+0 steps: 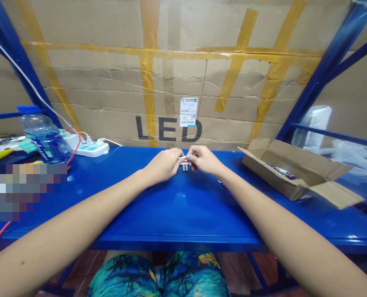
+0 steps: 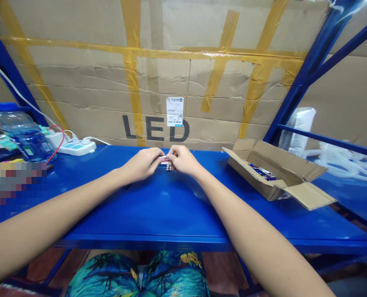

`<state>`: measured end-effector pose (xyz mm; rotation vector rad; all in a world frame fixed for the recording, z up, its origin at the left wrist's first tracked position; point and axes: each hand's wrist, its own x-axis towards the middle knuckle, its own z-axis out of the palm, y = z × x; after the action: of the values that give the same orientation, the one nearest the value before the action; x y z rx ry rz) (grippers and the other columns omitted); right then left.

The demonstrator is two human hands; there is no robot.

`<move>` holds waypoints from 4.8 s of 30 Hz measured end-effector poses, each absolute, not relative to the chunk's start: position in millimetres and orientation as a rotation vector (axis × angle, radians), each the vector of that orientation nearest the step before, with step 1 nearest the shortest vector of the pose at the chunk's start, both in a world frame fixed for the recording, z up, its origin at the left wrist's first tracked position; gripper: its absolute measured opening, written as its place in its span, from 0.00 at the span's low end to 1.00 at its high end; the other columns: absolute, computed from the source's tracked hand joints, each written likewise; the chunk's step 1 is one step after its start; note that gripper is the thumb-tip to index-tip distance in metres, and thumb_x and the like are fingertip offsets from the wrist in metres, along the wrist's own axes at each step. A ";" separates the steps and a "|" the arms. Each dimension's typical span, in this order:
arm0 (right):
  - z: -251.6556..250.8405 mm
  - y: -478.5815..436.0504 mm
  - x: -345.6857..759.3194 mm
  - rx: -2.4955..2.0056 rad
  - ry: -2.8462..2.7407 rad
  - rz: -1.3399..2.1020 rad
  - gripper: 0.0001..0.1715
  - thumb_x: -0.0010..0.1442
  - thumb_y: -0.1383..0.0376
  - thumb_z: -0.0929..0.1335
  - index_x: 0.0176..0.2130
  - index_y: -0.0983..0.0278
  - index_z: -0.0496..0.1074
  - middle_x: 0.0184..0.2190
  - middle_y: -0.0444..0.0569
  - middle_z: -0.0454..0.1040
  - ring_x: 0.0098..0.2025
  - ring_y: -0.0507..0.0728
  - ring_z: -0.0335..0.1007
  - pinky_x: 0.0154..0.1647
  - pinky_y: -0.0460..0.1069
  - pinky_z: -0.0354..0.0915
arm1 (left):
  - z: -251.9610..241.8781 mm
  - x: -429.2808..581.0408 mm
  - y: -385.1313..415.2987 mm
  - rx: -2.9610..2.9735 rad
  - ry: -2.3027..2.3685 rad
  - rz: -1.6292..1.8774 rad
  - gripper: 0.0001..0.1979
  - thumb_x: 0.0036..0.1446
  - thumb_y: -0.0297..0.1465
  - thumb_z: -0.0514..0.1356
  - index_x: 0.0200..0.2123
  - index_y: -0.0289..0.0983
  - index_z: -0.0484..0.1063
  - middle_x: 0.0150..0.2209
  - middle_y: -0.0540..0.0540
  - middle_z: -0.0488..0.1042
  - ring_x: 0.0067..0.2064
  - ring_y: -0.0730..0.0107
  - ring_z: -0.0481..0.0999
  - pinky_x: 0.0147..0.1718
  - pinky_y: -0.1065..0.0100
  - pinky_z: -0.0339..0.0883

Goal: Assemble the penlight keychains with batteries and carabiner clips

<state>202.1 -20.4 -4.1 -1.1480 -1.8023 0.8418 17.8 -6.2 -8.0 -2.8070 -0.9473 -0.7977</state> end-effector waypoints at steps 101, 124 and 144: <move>5.7 -31.9 213.9 -1.010 -1.790 1.050 0.07 0.50 0.72 0.67 0.24 0.64 0.64 0.19 0.42 0.68 0.18 0.49 0.64 0.19 0.45 0.62 | -8.5 23.5 -6.6 -2.965 -0.924 -1.259 0.08 0.58 0.25 0.53 0.30 0.36 0.71 0.30 0.47 0.76 0.31 0.69 0.70 0.33 0.67 0.60; 4.5 -32.6 215.0 -1.288 -2.223 -0.121 0.09 0.59 0.74 0.62 0.29 0.62 0.60 0.25 0.46 0.67 0.27 0.53 0.59 0.29 0.49 0.51 | -3.6 24.6 -15.9 -2.717 -0.960 -0.847 0.09 0.63 0.31 0.53 0.45 0.37 0.69 0.40 0.43 0.77 0.41 0.59 0.77 0.37 0.62 0.65; 2.8 -16.3 234.2 -1.309 -1.933 0.523 0.06 0.62 0.72 0.62 0.33 0.63 0.64 0.25 0.46 0.73 0.24 0.53 0.70 0.29 0.50 0.66 | -5.3 13.9 15.0 -2.962 -1.248 -1.567 0.07 0.57 0.27 0.59 0.41 0.36 0.72 0.40 0.45 0.78 0.39 0.66 0.75 0.42 0.63 0.67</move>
<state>234.2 -16.3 2.8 -1.3093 -1.9331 0.5228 13.9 15.0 -5.3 -2.9621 -1.2478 -1.5672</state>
